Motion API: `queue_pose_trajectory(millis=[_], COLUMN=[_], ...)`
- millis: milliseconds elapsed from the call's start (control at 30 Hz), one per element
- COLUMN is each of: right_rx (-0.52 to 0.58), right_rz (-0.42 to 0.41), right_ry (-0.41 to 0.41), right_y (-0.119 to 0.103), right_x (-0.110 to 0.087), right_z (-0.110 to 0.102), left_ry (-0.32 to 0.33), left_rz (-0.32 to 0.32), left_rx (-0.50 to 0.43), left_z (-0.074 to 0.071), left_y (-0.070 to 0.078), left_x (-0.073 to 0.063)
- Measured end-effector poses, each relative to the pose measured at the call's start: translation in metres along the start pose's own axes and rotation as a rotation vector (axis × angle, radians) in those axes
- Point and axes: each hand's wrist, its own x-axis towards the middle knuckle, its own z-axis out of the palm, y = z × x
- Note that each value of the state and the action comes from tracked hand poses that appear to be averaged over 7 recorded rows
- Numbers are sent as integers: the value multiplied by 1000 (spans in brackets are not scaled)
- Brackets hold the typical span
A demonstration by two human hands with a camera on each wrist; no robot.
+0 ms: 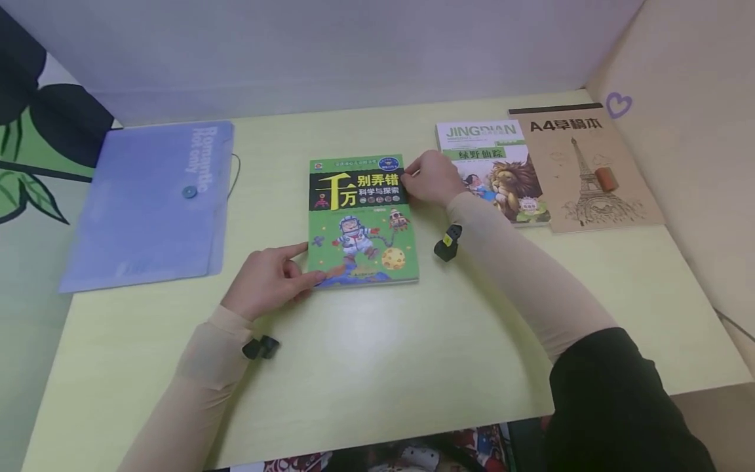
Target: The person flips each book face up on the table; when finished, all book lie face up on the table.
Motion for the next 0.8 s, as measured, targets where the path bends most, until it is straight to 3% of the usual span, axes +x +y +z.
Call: queue_pose_trajectory(millis=[200,333,500,633,700,800], right_rx=[7,15,15,126,181,223], right_rz=[7,15,5,23,29,37], right_ry=[-3,-10,-25,-2,21,60], right_y=[-2,-1,6,13,18,28], right_x=[-2,-5,-11,-19,-25,-38], right_z=[-1,-2,-15,-41,-54,-75], left_ry=[-14,-42,-58,-7,-5,-51], left_rz=[-20,1,-19,-45,-19,57], left_rx=[4,27,40,-85,-197,-362], left_z=[-1,-3,-15,-31,-34,-28], left_y=[5,7,10,29,45,76], left_x=[-2,-1,2,10,19,37])
